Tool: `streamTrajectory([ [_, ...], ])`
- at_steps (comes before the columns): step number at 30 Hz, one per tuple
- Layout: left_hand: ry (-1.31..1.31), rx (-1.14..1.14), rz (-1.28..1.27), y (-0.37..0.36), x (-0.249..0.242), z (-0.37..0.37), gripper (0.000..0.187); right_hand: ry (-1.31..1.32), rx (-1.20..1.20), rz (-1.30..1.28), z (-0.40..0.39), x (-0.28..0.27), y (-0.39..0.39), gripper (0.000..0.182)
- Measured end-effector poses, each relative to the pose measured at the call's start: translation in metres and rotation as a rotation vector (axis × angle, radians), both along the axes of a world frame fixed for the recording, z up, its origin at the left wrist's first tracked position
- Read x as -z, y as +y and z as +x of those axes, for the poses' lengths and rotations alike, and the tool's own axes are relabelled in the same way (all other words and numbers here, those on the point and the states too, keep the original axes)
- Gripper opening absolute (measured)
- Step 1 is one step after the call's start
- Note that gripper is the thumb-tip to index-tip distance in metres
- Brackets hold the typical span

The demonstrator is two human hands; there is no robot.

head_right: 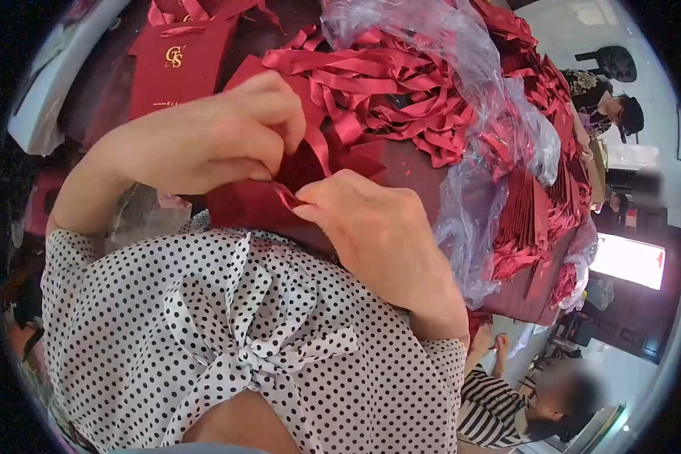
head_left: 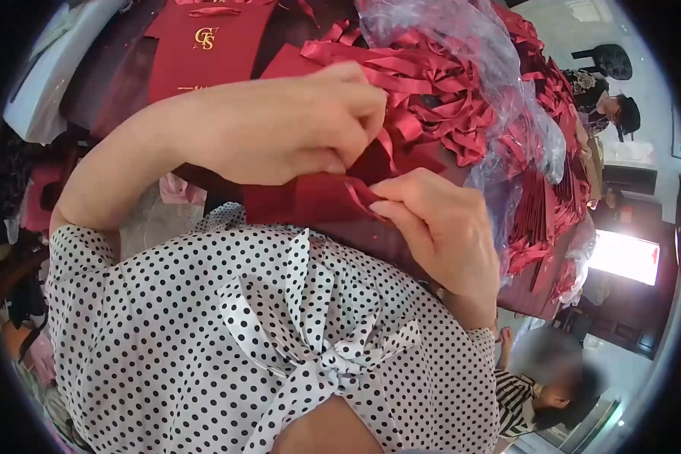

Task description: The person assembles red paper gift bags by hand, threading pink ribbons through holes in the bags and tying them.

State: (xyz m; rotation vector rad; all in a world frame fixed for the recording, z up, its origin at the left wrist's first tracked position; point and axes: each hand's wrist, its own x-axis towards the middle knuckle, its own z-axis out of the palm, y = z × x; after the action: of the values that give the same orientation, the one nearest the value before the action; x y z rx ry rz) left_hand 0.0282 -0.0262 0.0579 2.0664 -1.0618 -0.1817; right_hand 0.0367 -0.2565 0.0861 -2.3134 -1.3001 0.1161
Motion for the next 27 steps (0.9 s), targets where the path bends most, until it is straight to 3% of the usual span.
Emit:
streamTrajectory([
  [3, -0.127, -0.065, -0.069, 0.008, -0.014, 0.001, 0.011, 0.079, -0.083, 0.083, 0.003, -0.009, -0.006, 0.009],
  [8, 0.204, -0.333, -0.267, 0.032, -0.006, 0.017, 0.014, 0.239, -0.192, 0.049, -0.002, -0.013, -0.014, 0.015],
  [12, 0.302, -0.583, -0.352, 0.04, 0.038, 0.027, 0.013, 0.2, -0.186, 0.041, 0.003, -0.015, -0.018, 0.017],
  [14, 0.104, -0.661, -0.283, 0.03, 0.054, 0.018, 0.009, 0.29, -0.093, 0.05, 0.004, -0.021, -0.014, 0.02],
  [17, 0.177, -0.724, -0.751, 0.005, 0.053, -0.012, 0.022, 0.102, 0.029, 0.163, 0.007, -0.013, -0.016, 0.015],
  [19, -0.107, -0.614, -0.645, 0.005, 0.06, -0.032, 0.032, 0.015, 0.165, 0.262, 0.012, -0.01, -0.02, 0.015],
  [20, -0.132, -0.488, -0.655, -0.001, 0.06, -0.036, 0.045, -0.012, 0.197, 0.356, 0.014, -0.006, -0.018, 0.014],
  [21, -0.183, -0.52, -0.625, -0.011, 0.062, -0.039, 0.055, -0.05, 0.179, 0.366, 0.013, -0.006, -0.01, 0.013],
  [23, -0.132, -0.675, -0.585, -0.028, 0.067, -0.036, 0.055, -0.13, 0.072, 0.362, 0.015, 0.001, 0.006, 0.016],
  [24, 0.28, -0.736, -0.652, -0.023, 0.05, -0.041, 0.051, -0.127, 0.091, 0.385, 0.016, 0.003, 0.011, 0.02],
  [25, 0.23, -0.808, -0.675, -0.012, 0.048, -0.036, 0.045, -0.123, 0.114, 0.407, 0.016, 0.005, 0.015, 0.024],
  [26, -0.025, -0.983, -0.596, 0.001, 0.036, -0.035, 0.043, 0.192, 0.193, 0.637, 0.016, 0.013, 0.019, 0.031],
  [27, -0.031, -1.238, -0.505, 0.018, 0.03, -0.034, 0.043, 0.149, 0.181, 0.721, 0.022, 0.017, 0.018, 0.033],
])
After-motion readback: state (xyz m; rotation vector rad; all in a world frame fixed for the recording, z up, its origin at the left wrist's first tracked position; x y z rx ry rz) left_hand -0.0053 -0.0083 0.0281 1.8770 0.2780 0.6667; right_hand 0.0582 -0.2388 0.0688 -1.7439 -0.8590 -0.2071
